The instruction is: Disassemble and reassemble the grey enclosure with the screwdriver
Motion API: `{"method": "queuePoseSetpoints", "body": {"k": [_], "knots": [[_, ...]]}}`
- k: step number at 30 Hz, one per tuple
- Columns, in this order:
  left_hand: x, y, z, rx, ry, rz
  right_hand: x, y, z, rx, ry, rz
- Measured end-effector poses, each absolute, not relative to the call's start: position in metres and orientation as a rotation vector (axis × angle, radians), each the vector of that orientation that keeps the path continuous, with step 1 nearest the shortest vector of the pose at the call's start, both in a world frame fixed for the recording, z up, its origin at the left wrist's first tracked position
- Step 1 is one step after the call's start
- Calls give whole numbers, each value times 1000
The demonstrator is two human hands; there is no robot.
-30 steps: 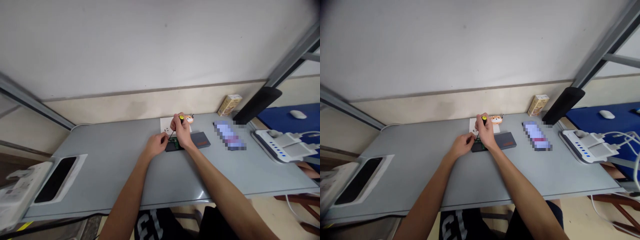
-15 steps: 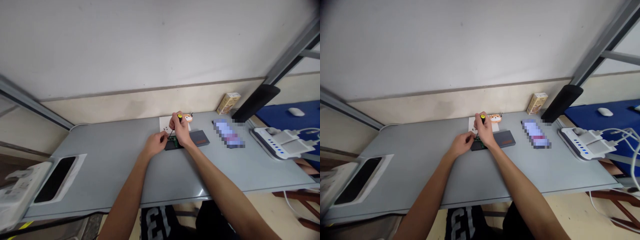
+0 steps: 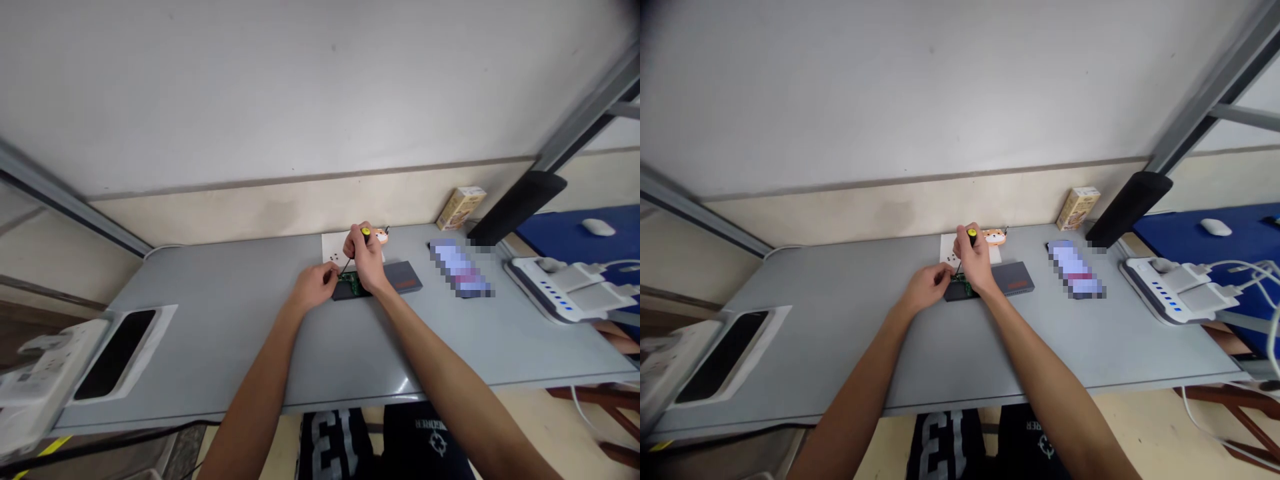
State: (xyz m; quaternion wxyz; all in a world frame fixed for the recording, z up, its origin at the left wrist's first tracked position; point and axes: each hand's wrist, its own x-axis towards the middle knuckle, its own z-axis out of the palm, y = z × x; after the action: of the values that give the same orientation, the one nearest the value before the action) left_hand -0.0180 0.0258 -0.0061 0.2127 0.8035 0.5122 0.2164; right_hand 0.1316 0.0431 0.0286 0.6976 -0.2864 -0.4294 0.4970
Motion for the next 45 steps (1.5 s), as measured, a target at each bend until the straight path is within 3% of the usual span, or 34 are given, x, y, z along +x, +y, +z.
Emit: {"method": "queuePoseSetpoints", "body": {"k": [27, 31, 41, 45], "knots": [[-3, 6, 10, 2376, 1664, 336, 148, 45, 28, -591, -990, 1209], [-4, 7, 12, 2357, 1628, 348, 151, 46, 32, -537, -898, 1352], [-7, 15, 5, 2269, 1607, 456, 148, 44, 29, -659, -906, 1135], [-7, 16, 2, 2234, 1639, 488, 151, 45, 32, -575, -877, 1257]]}}
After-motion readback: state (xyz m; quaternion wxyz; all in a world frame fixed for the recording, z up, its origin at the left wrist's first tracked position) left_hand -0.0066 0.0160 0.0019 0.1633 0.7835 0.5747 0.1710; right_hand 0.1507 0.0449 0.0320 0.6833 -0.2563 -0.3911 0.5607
